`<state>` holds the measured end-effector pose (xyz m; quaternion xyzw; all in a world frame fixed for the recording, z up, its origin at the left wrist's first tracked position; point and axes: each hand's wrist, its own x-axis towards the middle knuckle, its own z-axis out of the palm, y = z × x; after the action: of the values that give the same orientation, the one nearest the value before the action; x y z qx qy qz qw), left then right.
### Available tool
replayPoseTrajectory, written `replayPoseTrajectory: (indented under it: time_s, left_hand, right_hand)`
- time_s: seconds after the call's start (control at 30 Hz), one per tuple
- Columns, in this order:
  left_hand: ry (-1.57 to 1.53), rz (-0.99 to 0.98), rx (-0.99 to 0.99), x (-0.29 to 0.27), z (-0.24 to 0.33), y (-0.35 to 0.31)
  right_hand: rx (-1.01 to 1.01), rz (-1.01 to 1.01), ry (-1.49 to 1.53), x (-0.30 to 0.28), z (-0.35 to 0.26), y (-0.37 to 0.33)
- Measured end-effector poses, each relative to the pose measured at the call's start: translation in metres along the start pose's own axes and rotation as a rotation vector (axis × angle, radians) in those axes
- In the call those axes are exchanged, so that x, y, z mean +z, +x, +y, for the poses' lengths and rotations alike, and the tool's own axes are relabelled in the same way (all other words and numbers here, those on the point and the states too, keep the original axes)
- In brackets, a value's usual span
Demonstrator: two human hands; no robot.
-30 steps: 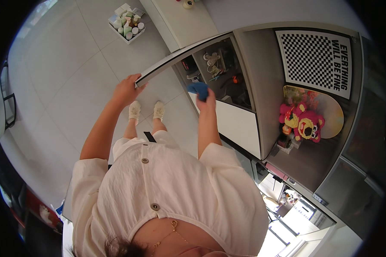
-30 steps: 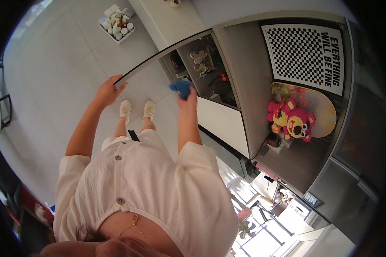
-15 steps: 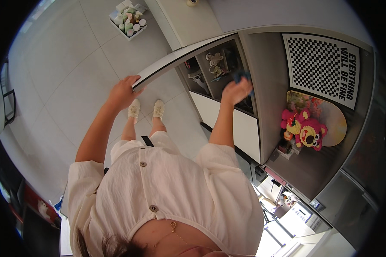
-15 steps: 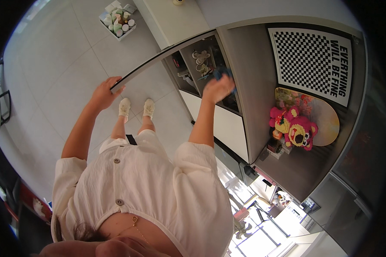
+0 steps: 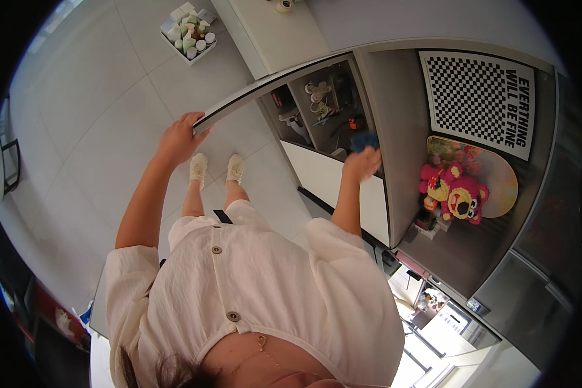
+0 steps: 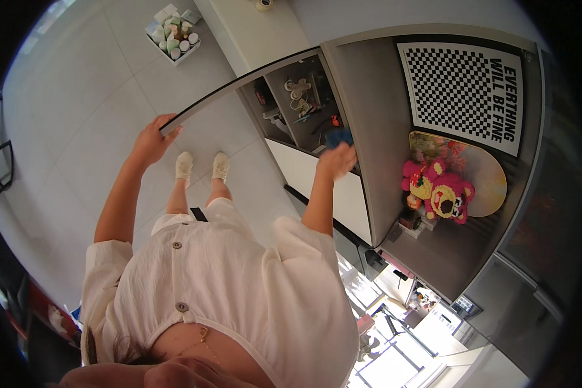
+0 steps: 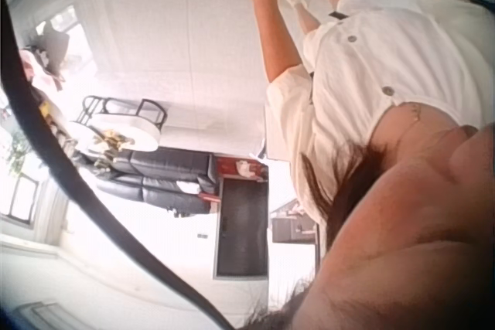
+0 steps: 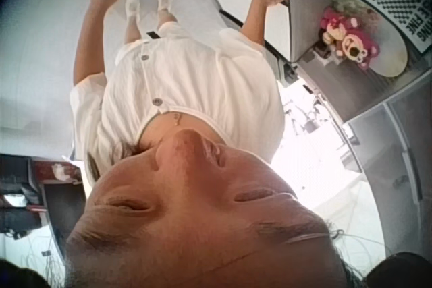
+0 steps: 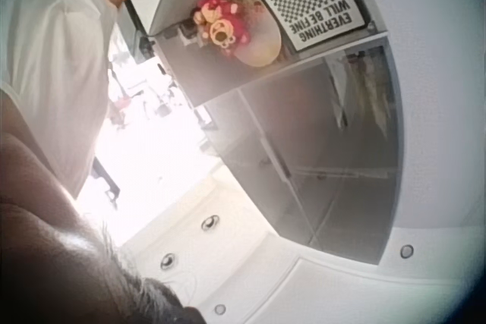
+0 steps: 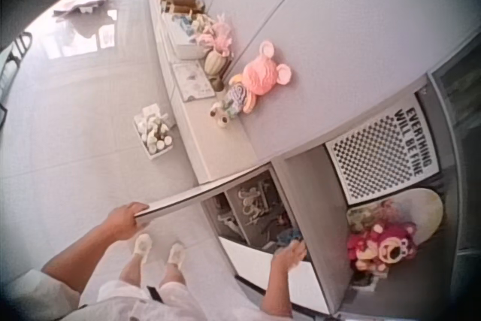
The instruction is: The person wipes the interior shelves of a cabinet with a blue cloth. They move decorative items such as red figurines, a red berry branch, and a pixel-art bear aside to clean the surfaces, then return them. The person also wipes the cabinet doors and lower compartments containing electronics and cables.
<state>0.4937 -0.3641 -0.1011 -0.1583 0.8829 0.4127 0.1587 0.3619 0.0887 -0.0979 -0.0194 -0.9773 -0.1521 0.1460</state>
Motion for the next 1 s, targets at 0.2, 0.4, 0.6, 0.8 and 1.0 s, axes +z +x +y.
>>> replayPoseTrajectory:
  time_s: [0.2,0.4,0.6,0.8,1.0]
  left_hand:
    - [0.019,0.019,0.042,0.004,-0.005,0.008]
    - [-0.115,-0.031,-0.11,0.008,-0.013,0.006]
    - [-0.119,-0.073,-0.068,0.018,-0.02,0.01]
    - [-0.191,-0.05,-0.088,0.019,-0.031,0.022]
    - [-0.268,0.296,-0.013,0.046,-0.028,0.021]
  right_hand:
    - [0.354,-0.035,-0.072,-0.003,-0.029,0.006]
    - [-0.093,-0.117,-0.06,-0.023,0.03,-0.024]
    - [-0.224,0.08,0.219,-0.052,0.052,-0.044]
    - [0.041,-0.387,0.285,-0.064,0.086,-0.08]
    - [0.079,-0.795,-0.077,-0.076,0.079,-0.029]
